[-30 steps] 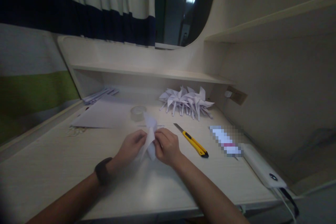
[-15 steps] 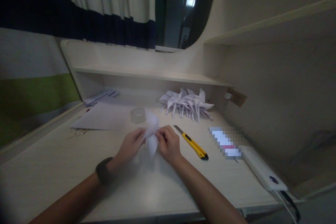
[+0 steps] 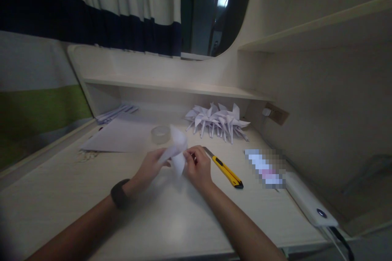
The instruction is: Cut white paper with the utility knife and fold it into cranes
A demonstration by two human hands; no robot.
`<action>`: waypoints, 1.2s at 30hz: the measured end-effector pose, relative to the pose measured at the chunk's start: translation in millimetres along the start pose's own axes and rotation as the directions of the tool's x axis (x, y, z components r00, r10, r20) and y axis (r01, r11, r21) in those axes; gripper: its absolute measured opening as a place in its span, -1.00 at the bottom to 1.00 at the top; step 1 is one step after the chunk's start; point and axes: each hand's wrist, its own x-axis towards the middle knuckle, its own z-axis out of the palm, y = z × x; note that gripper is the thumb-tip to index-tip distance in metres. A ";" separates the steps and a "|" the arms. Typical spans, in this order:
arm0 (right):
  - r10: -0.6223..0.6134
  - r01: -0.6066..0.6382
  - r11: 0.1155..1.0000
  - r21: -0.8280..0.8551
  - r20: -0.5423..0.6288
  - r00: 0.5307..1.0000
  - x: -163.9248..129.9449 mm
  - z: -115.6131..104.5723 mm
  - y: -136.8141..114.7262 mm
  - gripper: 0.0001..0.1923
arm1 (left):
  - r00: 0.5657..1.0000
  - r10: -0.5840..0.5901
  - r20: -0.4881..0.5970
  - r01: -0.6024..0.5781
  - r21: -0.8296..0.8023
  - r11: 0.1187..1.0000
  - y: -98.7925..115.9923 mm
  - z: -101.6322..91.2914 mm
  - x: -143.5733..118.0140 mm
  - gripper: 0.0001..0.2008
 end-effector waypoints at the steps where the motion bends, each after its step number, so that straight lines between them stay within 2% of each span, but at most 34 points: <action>1: -0.072 0.073 0.996 -0.047 0.015 0.997 -0.8 -0.4 -2.5 -0.90 | 1.000 0.011 0.027 -0.010 -0.049 0.999 -2.0 -0.7 -2.1 -0.76; 4: -0.208 0.215 0.963 -0.160 0.060 0.976 -3.2 -0.4 -5.6 -0.91 | 0.995 0.049 0.092 -0.031 -0.183 0.983 -9.2 -2.8 -6.4 -0.75; 8: -0.215 0.227 0.945 -0.236 0.077 0.974 -4.6 -0.4 -3.9 -0.90 | 0.996 -0.016 0.089 0.044 -0.330 0.943 -18.2 -2.3 -7.0 -0.70; 11: -0.220 0.234 0.941 -0.244 0.083 0.972 -4.4 -1.0 -2.9 -0.90 | 0.997 -0.044 0.062 0.063 -0.351 0.934 -21.5 -0.9 -6.2 -0.68; 17: -0.279 0.301 0.919 -0.256 0.119 0.953 -4.4 -1.1 -2.3 -0.90 | 0.994 -0.035 0.106 0.067 -0.315 0.947 -17.9 -0.8 -9.1 -0.68; 26: -0.292 0.317 0.915 -0.249 0.132 0.947 -5.2 -2.0 -4.2 -0.90 | 0.994 -0.075 0.080 0.092 -0.238 0.967 -11.7 -0.2 -9.9 -0.68; 31: -0.261 0.282 0.936 -0.209 0.126 0.957 -4.3 -1.5 -6.3 -0.90 | 0.996 -0.055 0.074 0.064 -0.121 0.991 -12.1 -2.9 -7.5 -0.74; 36: -0.171 0.181 0.982 -0.050 0.168 0.971 -3.7 0.2 -11.5 -0.90 | 0.998 0.009 0.054 -0.008 -0.023 1.000 -12.7 -6.6 -4.3 -0.82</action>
